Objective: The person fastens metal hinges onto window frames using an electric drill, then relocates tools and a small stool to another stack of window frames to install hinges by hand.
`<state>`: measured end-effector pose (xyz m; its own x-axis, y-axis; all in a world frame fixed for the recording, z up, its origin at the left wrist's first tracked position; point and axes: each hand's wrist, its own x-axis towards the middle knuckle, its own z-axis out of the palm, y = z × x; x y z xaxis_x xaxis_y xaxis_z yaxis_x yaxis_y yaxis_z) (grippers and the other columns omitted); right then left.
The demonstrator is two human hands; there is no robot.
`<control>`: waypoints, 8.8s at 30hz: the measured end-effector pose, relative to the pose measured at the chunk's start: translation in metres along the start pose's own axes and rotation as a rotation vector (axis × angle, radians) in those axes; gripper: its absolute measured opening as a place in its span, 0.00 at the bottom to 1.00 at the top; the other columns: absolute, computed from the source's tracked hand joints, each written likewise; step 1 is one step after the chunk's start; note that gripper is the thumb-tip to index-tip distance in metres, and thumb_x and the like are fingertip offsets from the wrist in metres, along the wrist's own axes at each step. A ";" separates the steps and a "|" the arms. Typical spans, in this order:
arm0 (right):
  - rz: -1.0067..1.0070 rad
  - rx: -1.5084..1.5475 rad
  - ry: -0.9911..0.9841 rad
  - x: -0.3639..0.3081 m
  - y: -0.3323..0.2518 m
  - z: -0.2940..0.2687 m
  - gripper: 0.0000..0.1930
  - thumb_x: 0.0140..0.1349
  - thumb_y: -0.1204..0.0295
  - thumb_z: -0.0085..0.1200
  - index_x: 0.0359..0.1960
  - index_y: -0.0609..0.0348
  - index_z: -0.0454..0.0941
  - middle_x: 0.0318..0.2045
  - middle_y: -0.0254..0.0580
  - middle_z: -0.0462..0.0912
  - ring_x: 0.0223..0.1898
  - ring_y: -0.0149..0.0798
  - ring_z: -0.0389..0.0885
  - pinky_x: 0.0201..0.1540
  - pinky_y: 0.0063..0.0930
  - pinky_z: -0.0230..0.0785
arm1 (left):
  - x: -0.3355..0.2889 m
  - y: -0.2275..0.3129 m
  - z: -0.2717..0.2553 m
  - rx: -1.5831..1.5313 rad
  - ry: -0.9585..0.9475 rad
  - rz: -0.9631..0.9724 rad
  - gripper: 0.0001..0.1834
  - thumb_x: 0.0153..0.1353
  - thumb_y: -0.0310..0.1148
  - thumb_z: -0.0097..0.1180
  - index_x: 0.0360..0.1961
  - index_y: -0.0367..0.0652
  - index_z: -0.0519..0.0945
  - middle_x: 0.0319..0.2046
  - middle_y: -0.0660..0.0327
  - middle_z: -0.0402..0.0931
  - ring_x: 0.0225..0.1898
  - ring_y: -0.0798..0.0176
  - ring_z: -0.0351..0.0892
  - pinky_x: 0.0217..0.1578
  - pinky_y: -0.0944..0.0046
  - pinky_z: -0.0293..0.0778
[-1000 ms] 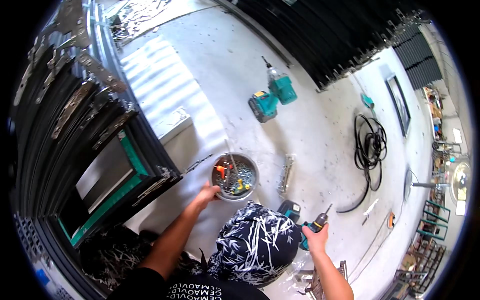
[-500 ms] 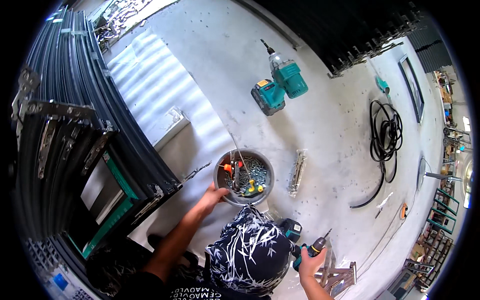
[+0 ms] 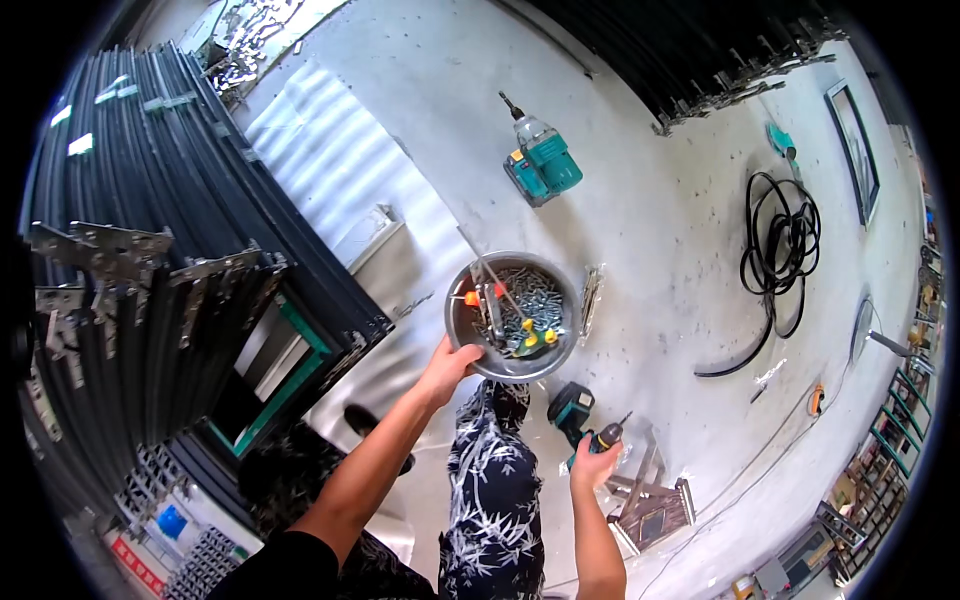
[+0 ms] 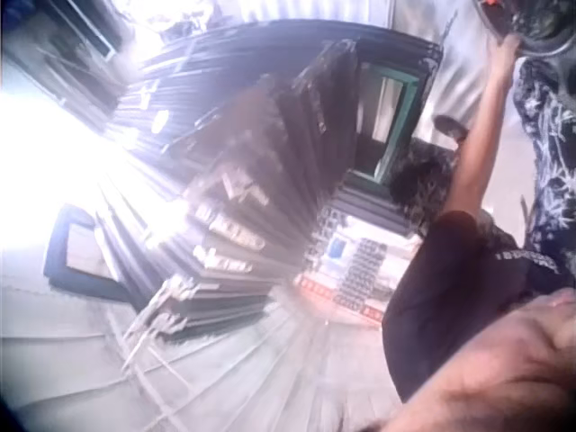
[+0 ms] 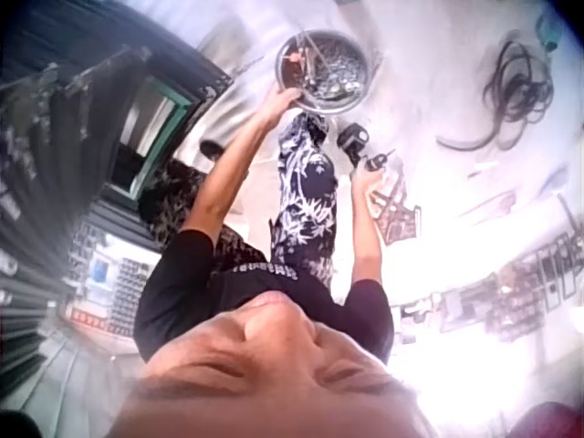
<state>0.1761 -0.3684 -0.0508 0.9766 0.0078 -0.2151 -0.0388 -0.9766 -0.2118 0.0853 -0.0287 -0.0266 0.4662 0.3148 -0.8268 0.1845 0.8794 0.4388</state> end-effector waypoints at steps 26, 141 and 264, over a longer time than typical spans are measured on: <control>-0.213 -0.111 -0.650 -0.078 -0.036 -0.256 0.30 0.38 0.63 0.66 0.45 0.59 0.71 0.38 0.54 0.81 0.42 0.59 0.80 0.47 0.48 0.72 | -0.448 0.175 0.072 0.340 0.231 -0.144 0.12 0.58 0.31 0.56 0.43 0.41 0.78 0.32 0.68 0.77 0.30 0.73 0.71 0.29 0.72 0.66; -1.254 -0.410 -0.690 0.084 -1.852 -0.162 0.24 0.36 0.64 0.67 0.37 0.62 0.77 0.34 0.53 0.83 0.39 0.54 0.83 0.45 0.42 0.73 | -0.096 1.467 -0.247 -1.040 0.472 0.638 0.13 0.58 0.25 0.53 0.45 0.39 0.72 0.35 0.59 0.79 0.33 0.66 0.83 0.31 0.66 0.81; -1.528 -2.615 -0.778 -0.154 -2.127 0.414 0.15 0.58 0.76 0.56 0.48 0.64 0.73 0.41 0.43 0.82 0.37 0.39 0.83 0.37 0.34 0.82 | 0.533 1.674 -0.445 -3.089 1.251 0.886 0.33 0.62 0.34 0.61 0.65 0.42 0.59 0.52 0.57 0.73 0.50 0.64 0.73 0.51 0.62 0.71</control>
<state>0.0211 1.7968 0.0383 0.1995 -0.2196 -0.9550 0.3988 0.9084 -0.1256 0.2577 1.7705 0.1104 -0.1393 -0.3115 -0.9400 0.0033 -0.9494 0.3142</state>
